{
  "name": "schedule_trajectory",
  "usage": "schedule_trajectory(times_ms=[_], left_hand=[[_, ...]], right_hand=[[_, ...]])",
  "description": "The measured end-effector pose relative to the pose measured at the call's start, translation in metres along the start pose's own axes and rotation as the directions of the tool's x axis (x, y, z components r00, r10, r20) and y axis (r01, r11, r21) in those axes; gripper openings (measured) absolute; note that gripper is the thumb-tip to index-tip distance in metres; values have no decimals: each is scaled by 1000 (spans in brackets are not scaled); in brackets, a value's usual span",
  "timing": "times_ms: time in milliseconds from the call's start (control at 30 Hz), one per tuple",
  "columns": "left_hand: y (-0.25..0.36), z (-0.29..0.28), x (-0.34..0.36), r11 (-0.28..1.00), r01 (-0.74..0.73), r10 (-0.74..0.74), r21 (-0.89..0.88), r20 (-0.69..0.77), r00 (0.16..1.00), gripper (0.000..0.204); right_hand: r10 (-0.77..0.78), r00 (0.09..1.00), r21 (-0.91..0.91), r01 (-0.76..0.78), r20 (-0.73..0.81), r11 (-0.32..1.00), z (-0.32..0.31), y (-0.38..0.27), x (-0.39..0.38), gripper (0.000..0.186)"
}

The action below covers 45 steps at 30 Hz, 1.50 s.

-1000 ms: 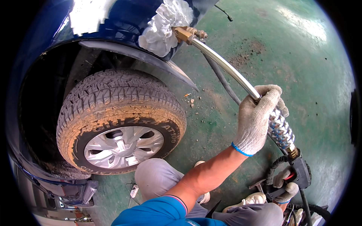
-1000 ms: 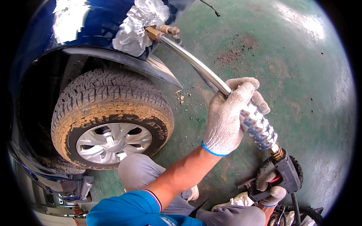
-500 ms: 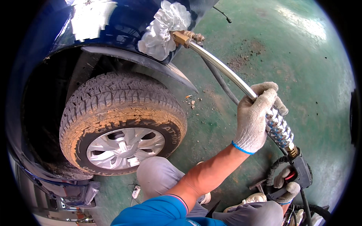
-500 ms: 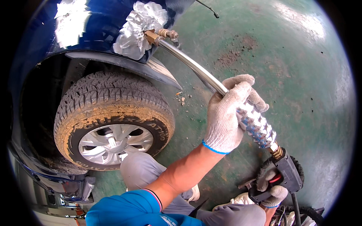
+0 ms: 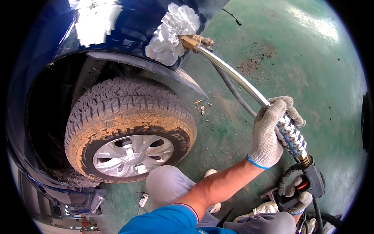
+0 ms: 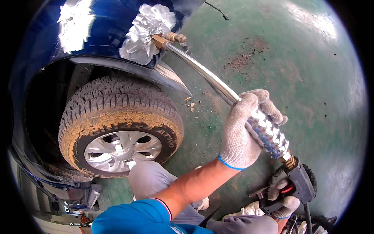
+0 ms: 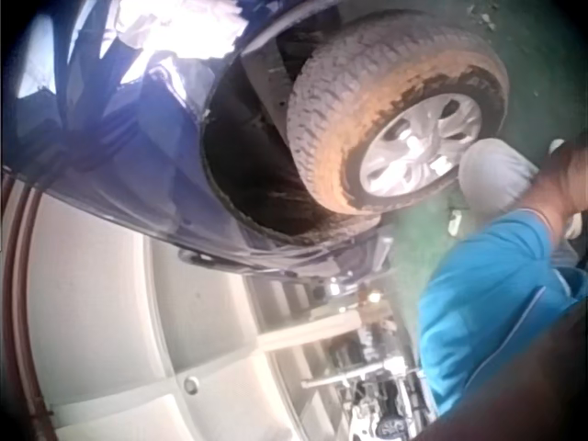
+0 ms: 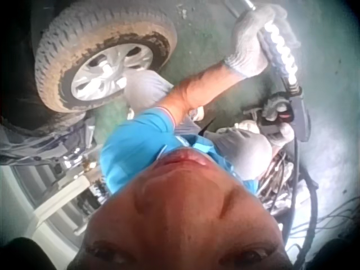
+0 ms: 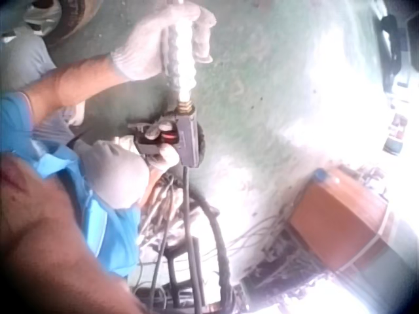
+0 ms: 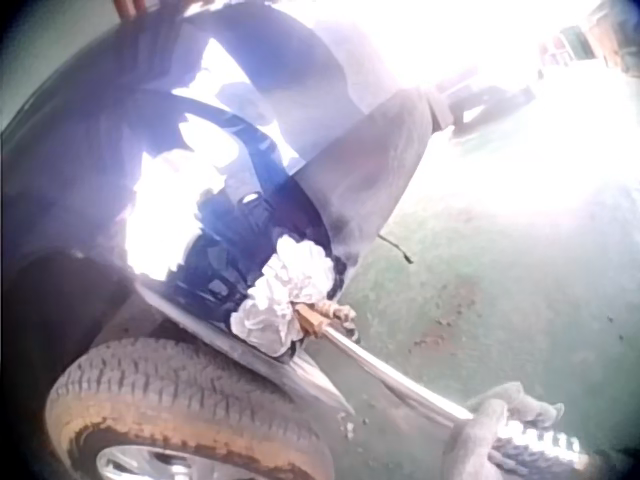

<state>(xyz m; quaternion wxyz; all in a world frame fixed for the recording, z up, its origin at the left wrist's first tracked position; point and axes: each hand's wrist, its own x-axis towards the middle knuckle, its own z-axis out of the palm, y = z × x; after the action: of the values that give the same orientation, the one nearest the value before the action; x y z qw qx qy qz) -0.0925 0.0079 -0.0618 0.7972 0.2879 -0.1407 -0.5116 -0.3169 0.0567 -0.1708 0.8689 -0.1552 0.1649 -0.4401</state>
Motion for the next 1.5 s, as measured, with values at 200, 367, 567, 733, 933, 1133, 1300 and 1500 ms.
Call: schedule_trajectory(times_ms=[200,367,567,733,933,1133,1300,1500], left_hand=[[45,-6,31,995,-58,45,87,142,989,23],[95,-6,63,974,-215,221,-76,80,972,27],[-4,8,-7,986,28,-20,-161,50,999,28],[26,-3,23,997,-34,26,65,120,992,27],[89,2,60,970,-235,228,56,105,968,30],[-68,18,-35,983,178,-182,42,120,976,20],[-67,7,-27,984,149,-159,97,101,982,24],[9,18,8,964,-155,153,217,25,988,38]], right_hand=[[15,1000,-22,-15,16,1000,-6,-4,3,46],[37,999,-56,-36,20,998,-14,-9,4,45],[29,997,-58,-25,69,998,-14,-8,-4,46],[5,1000,-27,-5,-8,1000,-12,-7,-4,45],[16,1000,-94,-19,-26,995,-3,-16,-3,38],[24,1000,-43,-25,-11,999,-16,-23,-16,39],[34,999,-44,-36,-38,998,-24,-26,-25,40],[53,998,-21,-53,17,998,-22,-15,-9,41]])
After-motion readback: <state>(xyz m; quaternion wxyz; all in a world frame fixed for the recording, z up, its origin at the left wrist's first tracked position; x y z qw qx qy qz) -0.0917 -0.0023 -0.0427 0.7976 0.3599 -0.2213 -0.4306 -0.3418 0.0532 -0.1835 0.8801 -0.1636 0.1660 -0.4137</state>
